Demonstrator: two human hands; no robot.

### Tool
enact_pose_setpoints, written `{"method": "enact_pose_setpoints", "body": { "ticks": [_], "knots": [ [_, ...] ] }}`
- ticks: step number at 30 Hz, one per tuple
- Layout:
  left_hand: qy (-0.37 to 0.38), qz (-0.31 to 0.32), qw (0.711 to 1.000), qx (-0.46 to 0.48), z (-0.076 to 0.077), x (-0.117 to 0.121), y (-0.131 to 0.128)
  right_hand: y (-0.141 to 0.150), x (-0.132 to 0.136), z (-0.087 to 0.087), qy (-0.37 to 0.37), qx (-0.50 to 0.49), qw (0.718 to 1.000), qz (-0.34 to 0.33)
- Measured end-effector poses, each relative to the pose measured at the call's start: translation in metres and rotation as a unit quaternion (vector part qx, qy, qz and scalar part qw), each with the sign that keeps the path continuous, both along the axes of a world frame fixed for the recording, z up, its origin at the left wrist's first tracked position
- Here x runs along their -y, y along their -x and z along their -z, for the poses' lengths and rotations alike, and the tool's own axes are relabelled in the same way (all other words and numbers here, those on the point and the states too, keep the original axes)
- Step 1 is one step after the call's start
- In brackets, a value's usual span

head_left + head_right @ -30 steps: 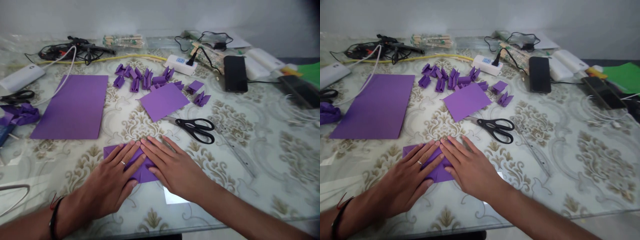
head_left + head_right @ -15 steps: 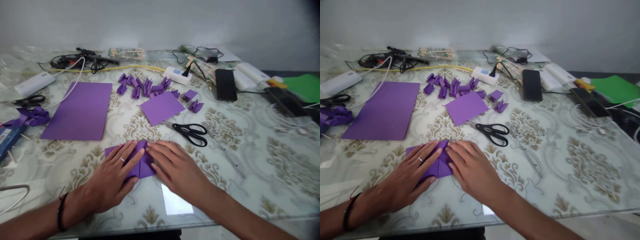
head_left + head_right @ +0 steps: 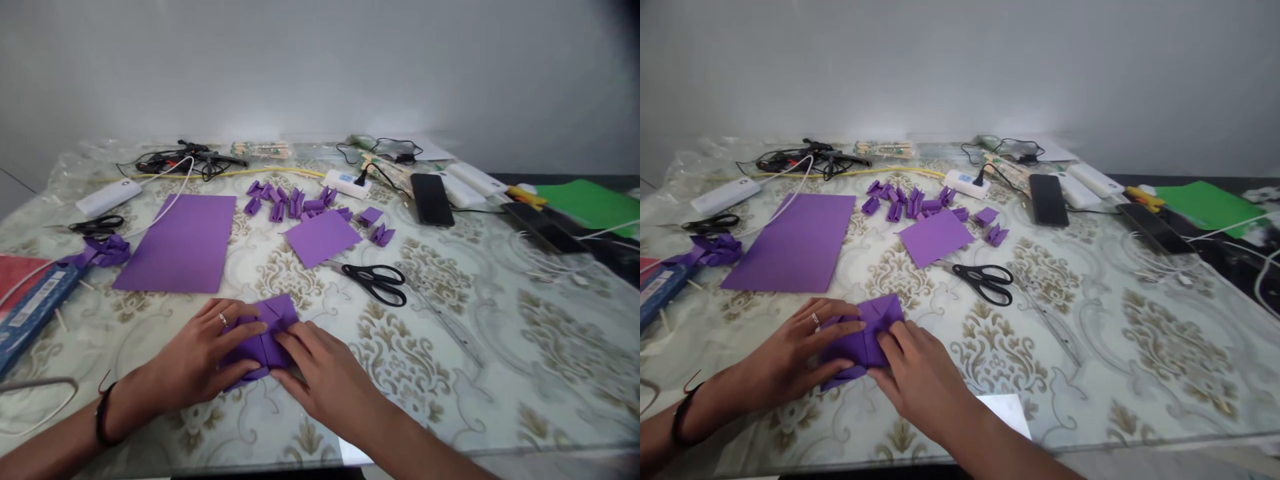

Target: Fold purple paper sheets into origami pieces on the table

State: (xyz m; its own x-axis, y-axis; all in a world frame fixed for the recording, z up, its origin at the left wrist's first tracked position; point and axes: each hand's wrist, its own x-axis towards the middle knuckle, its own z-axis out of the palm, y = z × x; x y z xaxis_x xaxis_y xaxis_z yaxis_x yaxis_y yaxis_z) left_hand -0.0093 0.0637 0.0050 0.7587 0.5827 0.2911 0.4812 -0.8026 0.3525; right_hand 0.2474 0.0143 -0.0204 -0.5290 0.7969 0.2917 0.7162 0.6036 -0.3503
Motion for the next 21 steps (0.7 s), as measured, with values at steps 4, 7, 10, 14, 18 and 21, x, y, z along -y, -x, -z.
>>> {"method": "enact_pose_setpoints", "body": {
  "ticks": [4,7,10,14,18,21],
  "knots": [
    [0.048,0.010,0.999,0.000,0.004,-0.004,0.001,-0.002,-0.005,-0.004,0.003,0.008,1.000,-0.015],
    [0.103,0.017,0.994,0.014,-0.002,-0.011,0.003,-0.009,-0.011,-0.005,-0.018,0.008,0.999,-0.037],
    [0.168,0.024,0.985,0.023,-0.013,-0.020,0.004,-0.017,-0.018,-0.004,-0.044,0.003,0.998,-0.051],
    [0.232,-0.001,0.972,0.027,-0.022,-0.028,0.009,-0.021,-0.023,-0.001,-0.066,-0.007,0.996,-0.053],
    [0.258,-0.040,0.965,0.011,-0.022,-0.028,0.020,-0.021,-0.024,0.000,-0.079,-0.034,0.996,-0.032],
    [0.304,-0.055,0.951,0.006,-0.022,-0.024,0.026,-0.021,-0.024,-0.001,-0.082,-0.058,0.995,-0.010]
  ]
}}
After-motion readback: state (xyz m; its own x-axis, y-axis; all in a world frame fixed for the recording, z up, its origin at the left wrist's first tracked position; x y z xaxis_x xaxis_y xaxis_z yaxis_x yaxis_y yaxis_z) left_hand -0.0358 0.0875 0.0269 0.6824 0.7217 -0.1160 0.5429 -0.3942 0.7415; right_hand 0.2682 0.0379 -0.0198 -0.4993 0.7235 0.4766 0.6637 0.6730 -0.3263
